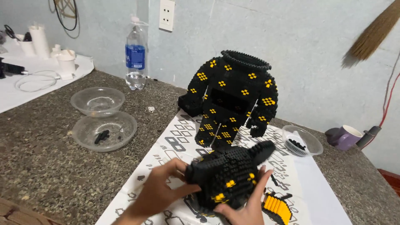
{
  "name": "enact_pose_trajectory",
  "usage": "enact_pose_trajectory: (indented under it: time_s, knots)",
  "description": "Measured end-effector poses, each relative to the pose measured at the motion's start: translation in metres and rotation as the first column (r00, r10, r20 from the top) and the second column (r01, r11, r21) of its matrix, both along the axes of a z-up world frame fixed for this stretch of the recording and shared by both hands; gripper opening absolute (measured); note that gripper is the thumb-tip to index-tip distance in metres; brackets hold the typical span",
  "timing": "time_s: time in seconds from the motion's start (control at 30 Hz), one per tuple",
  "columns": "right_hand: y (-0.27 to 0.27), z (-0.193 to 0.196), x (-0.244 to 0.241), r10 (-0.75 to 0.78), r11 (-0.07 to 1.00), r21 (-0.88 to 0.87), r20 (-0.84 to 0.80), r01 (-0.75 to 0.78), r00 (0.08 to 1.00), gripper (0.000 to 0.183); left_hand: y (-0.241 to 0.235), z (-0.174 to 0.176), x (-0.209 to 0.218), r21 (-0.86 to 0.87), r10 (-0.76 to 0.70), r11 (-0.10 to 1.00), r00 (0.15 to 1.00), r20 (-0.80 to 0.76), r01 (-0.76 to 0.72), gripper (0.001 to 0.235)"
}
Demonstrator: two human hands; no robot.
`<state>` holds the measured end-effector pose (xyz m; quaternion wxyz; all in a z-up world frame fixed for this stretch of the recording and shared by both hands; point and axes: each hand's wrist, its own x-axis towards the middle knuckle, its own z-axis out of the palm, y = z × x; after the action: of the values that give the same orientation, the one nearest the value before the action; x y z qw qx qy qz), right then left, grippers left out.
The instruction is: The person assembles a black and yellow Lego model of a bear, attaching small black pieces to its ears and body. A larger, similar Lego model stands in the background. The person handles the Lego pieces by hand on a countertop.
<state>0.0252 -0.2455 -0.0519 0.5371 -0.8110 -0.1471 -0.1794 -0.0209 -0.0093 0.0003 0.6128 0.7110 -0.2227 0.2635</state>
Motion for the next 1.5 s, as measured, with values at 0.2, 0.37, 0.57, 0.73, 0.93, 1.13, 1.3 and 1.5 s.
enact_pose_trajectory:
  time_s: [0.2,0.37,0.57,0.73,0.93,1.13,1.3,1.5]
  knots:
    - [0.007,0.067,-0.001,0.086,0.988,-0.094,-0.305,-0.119,0.949,0.151,-0.019,-0.023,-0.011,0.121,0.171,0.976,0.982,0.075,-0.179,0.024]
    - [-0.011,0.048,0.011,0.153,0.988,0.037,-0.2,-0.149,0.968,0.13,-0.043,-0.016,-0.016,0.212,0.186,0.93,0.882,0.434,-0.3,0.026]
    - [-0.025,0.037,0.024,0.284,0.885,0.433,-0.208,-0.172,0.936,0.085,-0.087,-0.006,-0.02,0.274,0.16,0.876,0.776,0.609,-0.396,0.028]
    - [-0.012,0.082,-0.001,0.154,0.768,0.612,-0.461,0.187,0.874,0.063,-0.112,-0.032,-0.007,0.485,-0.003,0.821,0.848,0.529,-0.3,0.059]
    - [-0.045,0.045,0.013,0.328,0.691,0.719,-0.223,-0.072,0.918,0.086,-0.074,0.005,-0.02,0.273,0.095,0.92,0.518,-0.85,0.28,0.042]
    - [-0.057,0.016,0.024,0.147,0.925,0.353,0.014,-0.142,0.989,0.028,0.02,-0.038,0.004,0.305,0.561,0.823,0.772,-0.3,-0.48,0.027]
    - [-0.04,0.046,0.005,-0.081,0.897,0.431,-0.067,0.102,0.994,0.023,0.032,-0.073,0.034,0.468,0.426,0.835,0.878,-0.216,-0.29,0.052]
    - [-0.06,0.03,0.017,-0.05,0.909,0.414,0.016,0.039,0.999,0.011,0.017,-0.079,0.037,0.605,0.418,0.699,0.904,0.085,-0.38,0.031]
